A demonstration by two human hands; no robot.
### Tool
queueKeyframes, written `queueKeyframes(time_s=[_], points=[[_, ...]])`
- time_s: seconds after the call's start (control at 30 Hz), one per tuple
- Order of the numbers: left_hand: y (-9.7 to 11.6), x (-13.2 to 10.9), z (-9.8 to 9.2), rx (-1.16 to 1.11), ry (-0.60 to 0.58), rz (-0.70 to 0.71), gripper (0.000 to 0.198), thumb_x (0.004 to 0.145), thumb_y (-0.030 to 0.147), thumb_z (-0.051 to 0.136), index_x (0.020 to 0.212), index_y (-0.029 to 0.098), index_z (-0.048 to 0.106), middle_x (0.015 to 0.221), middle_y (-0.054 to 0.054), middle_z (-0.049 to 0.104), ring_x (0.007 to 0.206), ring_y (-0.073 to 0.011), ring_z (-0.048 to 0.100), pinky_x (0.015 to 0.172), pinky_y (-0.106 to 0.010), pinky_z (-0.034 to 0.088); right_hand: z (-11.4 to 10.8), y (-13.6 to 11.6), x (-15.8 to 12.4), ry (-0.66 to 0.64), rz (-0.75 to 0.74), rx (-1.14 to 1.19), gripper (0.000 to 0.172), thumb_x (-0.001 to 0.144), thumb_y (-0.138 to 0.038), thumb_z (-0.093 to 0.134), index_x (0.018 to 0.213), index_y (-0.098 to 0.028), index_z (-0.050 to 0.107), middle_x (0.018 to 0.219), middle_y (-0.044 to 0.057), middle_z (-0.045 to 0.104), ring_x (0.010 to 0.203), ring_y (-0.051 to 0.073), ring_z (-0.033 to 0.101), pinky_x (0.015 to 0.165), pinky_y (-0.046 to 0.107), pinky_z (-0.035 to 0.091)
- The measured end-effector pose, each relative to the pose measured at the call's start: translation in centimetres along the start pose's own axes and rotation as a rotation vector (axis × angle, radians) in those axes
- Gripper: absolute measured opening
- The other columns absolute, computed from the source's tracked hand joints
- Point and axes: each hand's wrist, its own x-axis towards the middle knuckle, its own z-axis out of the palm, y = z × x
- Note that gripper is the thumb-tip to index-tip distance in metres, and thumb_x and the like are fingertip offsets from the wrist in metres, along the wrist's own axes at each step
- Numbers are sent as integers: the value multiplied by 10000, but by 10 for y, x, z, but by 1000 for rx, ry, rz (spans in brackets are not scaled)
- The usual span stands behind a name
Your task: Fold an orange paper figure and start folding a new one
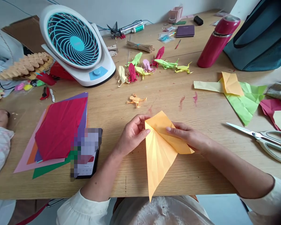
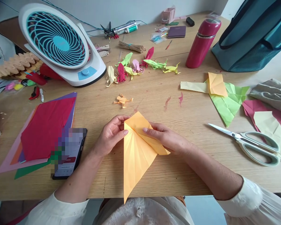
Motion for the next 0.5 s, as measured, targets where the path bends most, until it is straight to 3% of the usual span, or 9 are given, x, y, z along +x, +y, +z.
queueKeyframes(time_s=[0.37,0.5], points=[[-3,1,-3,-33,2,-15,382,805,294,752,1142,196,601,1103,-73,695,1000,-187,660,866,-284,525,1,-3,0,38,10,-14,438,885,-480,663,1247,-234,680,1060,81,773,914,258,744,736,346,604],[-2,0,1,0,-1,-62,341,812,271,732,1116,194,598,1037,-60,707,925,-175,670,796,-268,529,1,-3,-1,-7,-34,-83,465,910,-494,636,1306,-250,650,1120,74,759,990,261,730,806,362,597]])
